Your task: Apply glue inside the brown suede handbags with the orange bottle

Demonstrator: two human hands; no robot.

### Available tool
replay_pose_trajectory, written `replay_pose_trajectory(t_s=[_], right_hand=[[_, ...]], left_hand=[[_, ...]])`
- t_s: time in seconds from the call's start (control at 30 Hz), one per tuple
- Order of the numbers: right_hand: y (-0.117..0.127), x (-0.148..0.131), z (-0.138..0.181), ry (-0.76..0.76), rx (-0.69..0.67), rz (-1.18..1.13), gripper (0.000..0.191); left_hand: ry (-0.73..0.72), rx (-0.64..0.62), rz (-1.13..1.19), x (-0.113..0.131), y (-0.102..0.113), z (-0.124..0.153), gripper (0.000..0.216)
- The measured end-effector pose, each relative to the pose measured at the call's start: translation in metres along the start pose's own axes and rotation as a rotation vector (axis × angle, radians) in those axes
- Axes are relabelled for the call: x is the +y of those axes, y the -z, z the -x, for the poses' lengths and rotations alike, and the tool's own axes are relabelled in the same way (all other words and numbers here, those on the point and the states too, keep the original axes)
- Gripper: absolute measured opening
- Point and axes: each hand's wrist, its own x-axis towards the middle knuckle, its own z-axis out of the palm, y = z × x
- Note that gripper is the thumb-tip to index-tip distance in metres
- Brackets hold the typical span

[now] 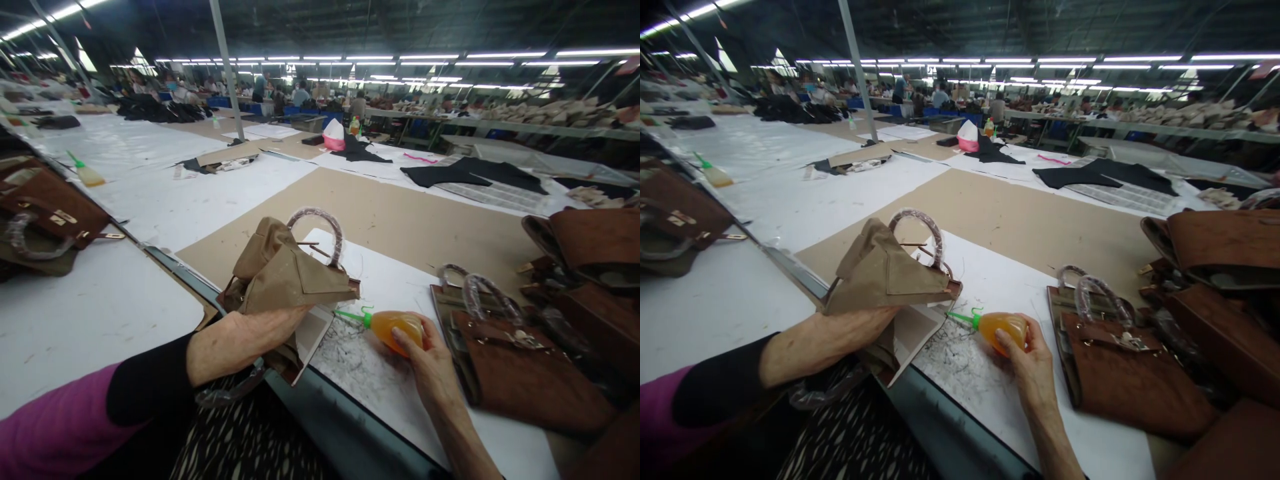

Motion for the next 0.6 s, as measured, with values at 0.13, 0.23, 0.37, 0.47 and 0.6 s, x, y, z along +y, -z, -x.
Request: replay_pose_trajectory(t_s=[0.13,0.23,0.37,0.47,0.6], right_hand=[[-0.002,-0.001,0.003,-0.009,-0.011,0.002,0.055],[-0.002,-0.002,0.006,-0.017,-0.016,0.004,0.054],[-0.001,0.000,0.009,-0.053,-0.035,-0.003,0.055],[-0.001,0.001,0.013,-0.091,-0.039,-0.023,0.055],[-0.002,0.002,0.016,-0.135,-0.040,-0.069,0.053]], left_hand=[[-0.066,-0.061,-0.038,0.001,0.005,0.001,0.069],[-0.086,-0.105,-0.050,0.001,0.009,0.002,0.069],[-0.112,-0.134,-0.058,-0.001,0.014,0.001,0.066],[-0.094,-0.126,-0.036,-0.003,0.017,0.000,0.066],[0.002,-0.086,0.049,-0.004,0.021,-0.001,0.064]])
